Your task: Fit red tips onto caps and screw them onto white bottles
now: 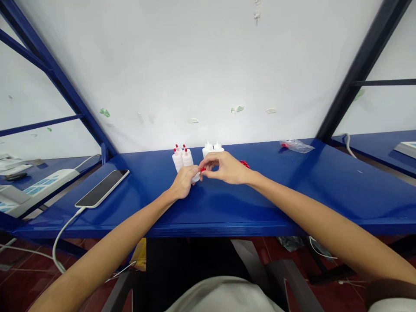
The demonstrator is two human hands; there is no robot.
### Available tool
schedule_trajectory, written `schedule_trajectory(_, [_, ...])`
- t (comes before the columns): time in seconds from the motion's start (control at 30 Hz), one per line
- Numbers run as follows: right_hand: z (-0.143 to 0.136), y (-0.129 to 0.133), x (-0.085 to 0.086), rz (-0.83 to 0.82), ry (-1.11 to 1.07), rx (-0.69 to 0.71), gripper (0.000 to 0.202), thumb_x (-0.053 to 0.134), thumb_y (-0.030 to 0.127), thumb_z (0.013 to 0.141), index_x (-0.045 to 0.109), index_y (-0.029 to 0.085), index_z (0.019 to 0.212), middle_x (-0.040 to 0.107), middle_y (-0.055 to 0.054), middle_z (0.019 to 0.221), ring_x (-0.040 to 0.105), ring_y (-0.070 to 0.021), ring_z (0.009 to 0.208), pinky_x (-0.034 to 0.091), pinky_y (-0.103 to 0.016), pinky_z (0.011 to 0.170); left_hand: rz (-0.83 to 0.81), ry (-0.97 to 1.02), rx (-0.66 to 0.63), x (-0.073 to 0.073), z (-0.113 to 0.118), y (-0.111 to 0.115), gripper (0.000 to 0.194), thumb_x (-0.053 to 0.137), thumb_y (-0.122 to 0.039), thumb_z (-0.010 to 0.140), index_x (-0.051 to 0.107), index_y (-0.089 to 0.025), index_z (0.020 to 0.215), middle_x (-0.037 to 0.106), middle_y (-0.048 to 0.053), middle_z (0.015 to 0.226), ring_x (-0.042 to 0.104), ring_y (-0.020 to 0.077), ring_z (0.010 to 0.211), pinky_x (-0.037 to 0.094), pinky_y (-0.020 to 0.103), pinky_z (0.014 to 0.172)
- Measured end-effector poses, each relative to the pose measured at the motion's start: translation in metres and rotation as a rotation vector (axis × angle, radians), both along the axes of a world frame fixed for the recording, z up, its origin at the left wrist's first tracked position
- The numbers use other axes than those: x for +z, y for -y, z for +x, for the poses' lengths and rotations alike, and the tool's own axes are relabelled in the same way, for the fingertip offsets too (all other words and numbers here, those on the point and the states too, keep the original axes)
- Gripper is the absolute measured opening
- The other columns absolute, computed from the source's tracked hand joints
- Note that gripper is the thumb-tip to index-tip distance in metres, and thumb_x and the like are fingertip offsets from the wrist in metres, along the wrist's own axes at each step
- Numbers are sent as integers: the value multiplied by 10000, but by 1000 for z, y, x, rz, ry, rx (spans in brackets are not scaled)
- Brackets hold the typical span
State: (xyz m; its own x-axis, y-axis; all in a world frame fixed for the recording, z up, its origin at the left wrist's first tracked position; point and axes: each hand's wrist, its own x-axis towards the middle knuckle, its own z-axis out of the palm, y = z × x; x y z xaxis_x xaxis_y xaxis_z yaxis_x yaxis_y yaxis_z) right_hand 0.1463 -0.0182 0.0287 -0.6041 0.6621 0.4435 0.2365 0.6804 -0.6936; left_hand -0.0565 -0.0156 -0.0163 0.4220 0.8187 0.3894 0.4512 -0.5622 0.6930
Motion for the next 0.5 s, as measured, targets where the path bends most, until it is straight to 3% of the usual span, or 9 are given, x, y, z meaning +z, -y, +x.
schedule_trajectory(0.37, [-5,2,-15,-70,11,-16,142,656,220,768,702,178,895,724,-33,849,654,-156,756,545,-328,750,16,-154,31,1,2,2,523,380,-556,908,538,-159,606,522,8,554,461,130,558,332,258,583])
schedule_trajectory(0.5, [-9,4,-18,-45,17,-59,159,641,163,736,690,172,888,722,-28,831,657,-153,745,546,-318,749,-13,-171,42,3,3,1,440,424,-457,875,509,-158,564,484,-1,527,424,117,531,292,260,559])
